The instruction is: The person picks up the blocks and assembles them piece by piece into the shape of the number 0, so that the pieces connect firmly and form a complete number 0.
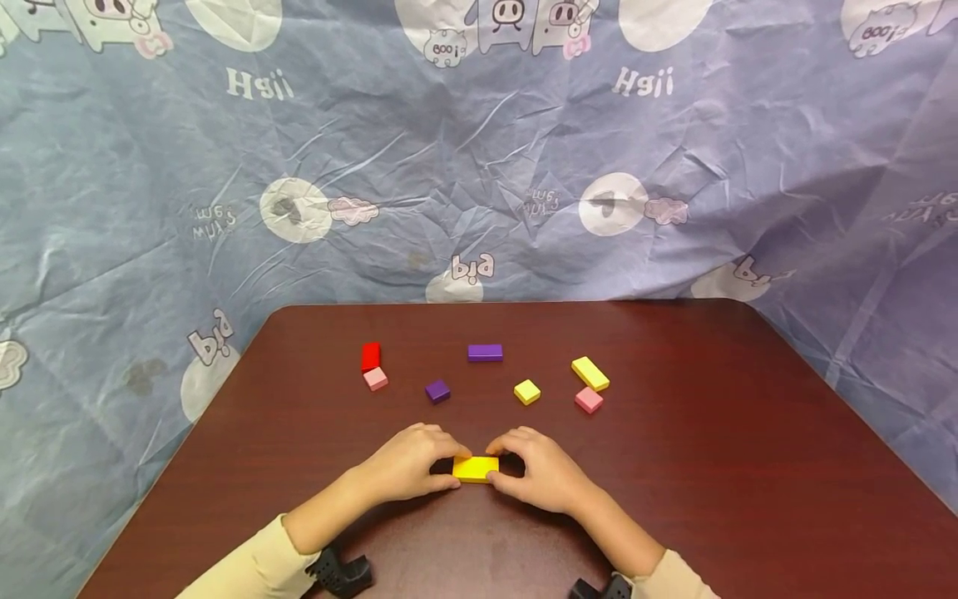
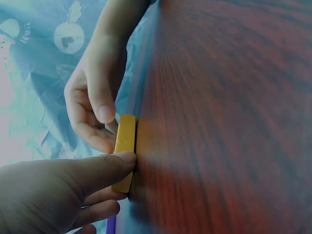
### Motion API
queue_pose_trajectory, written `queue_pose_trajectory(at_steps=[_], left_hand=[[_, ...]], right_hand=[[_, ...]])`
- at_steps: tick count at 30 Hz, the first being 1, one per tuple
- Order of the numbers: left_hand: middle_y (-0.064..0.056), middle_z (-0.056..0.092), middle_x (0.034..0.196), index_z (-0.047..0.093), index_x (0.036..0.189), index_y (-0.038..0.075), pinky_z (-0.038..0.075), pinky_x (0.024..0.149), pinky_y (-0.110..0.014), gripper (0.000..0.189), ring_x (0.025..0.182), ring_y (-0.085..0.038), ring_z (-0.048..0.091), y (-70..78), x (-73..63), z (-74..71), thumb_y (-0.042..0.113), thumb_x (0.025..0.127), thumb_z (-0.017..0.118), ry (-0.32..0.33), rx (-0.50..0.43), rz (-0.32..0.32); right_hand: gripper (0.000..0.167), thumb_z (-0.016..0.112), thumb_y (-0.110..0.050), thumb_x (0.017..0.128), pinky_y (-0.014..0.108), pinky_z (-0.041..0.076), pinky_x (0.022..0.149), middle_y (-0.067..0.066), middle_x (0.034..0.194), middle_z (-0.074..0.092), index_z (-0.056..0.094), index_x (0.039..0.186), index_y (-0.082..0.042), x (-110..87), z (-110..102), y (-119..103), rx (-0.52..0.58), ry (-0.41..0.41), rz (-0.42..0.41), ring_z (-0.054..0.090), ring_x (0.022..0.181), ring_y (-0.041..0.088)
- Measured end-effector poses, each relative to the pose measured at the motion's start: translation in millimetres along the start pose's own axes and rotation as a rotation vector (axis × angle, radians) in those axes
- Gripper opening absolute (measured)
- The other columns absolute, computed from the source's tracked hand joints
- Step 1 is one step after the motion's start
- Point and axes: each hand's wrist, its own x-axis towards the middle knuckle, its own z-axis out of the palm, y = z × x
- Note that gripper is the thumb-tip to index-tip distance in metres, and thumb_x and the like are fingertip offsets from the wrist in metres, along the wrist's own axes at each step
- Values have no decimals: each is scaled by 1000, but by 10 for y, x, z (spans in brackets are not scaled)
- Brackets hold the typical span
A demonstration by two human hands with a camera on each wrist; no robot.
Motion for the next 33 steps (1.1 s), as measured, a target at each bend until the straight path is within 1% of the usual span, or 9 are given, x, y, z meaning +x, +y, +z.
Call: queue_pose_trajectory(at_steps=[3, 6, 9, 14, 16, 18, 23, 28, 33], left_hand=[[8, 70, 102, 73, 110, 16, 46, 88, -28, 29, 95, -8, 62, -5, 5, 6, 29, 84, 77, -6, 2, -6], [8, 70, 103, 73, 111, 16, 46, 89, -29, 30, 97, -9, 62, -2, 2, 10, 30, 84, 77, -14, -2, -15], [8, 70, 104, 73, 112, 16, 46, 89, -29, 31, 98, -9, 62, -2, 1, 9, 30, 85, 76, -20, -4, -23], [8, 70, 105, 72, 113, 16, 46, 90, -29, 31, 99, -9, 61, -6, 0, 6, 30, 85, 76, -27, -11, -32], [8, 70, 105, 72, 113, 16, 46, 90, -29, 31, 99, -9, 62, -5, 1, 5, 30, 85, 76, -30, -15, -32], [8, 70, 105, 72, 113, 16, 46, 90, -29, 31, 99, -9, 62, -5, 1, 1, 30, 86, 75, -32, -14, -32], [8, 70, 105, 72, 113, 16, 46, 89, -29, 31, 98, -9, 62, -7, 0, 0, 30, 86, 76, -20, -17, -24], [7, 70, 105, 72, 113, 16, 46, 89, -30, 31, 98, -9, 62, -22, -20, -1, 30, 85, 76, -18, -21, -30], [7, 70, 105, 72, 113, 16, 46, 90, -31, 31, 100, -10, 62, -29, -14, -3, 30, 86, 75, -28, -29, -30]], right_hand=[[23, 76, -21, 84, 37, 52, 83, -9, 101, 66, 70, 105, -14, -6, -70, 69, -17, 46, 54, 60, 96, 11], [22, 76, -17, 84, 41, 52, 84, -7, 101, 67, 71, 104, -12, -29, -166, 174, -44, 115, 133, 61, 97, 14], [20, 75, -11, 82, 45, 51, 85, -3, 101, 68, 71, 102, -9, -67, -261, 319, -84, 215, 200, 62, 97, 19], [19, 73, -3, 79, 50, 44, 84, 10, 99, 68, 71, 98, -2, -146, -382, 576, -143, 423, 278, 59, 99, 31], [19, 72, -2, 79, 52, 43, 84, 13, 99, 67, 70, 98, -1, -178, -434, 643, -157, 470, 316, 57, 99, 34], [21, 71, -3, 79, 55, 42, 86, 17, 101, 66, 70, 100, 0, -210, -480, 681, -164, 482, 365, 56, 101, 37], [27, 68, -6, 82, 59, 39, 91, 24, 112, 62, 68, 107, 2, -267, -549, 738, -169, 438, 463, 53, 109, 43], [32, 68, -8, 83, 59, 40, 93, 25, 116, 61, 66, 114, 2, -268, -540, 758, -157, 392, 488, 53, 113, 45], [34, 69, -7, 83, 58, 42, 92, 26, 116, 61, 65, 115, 3, -281, -524, 769, -160, 379, 502, 56, 110, 44]])
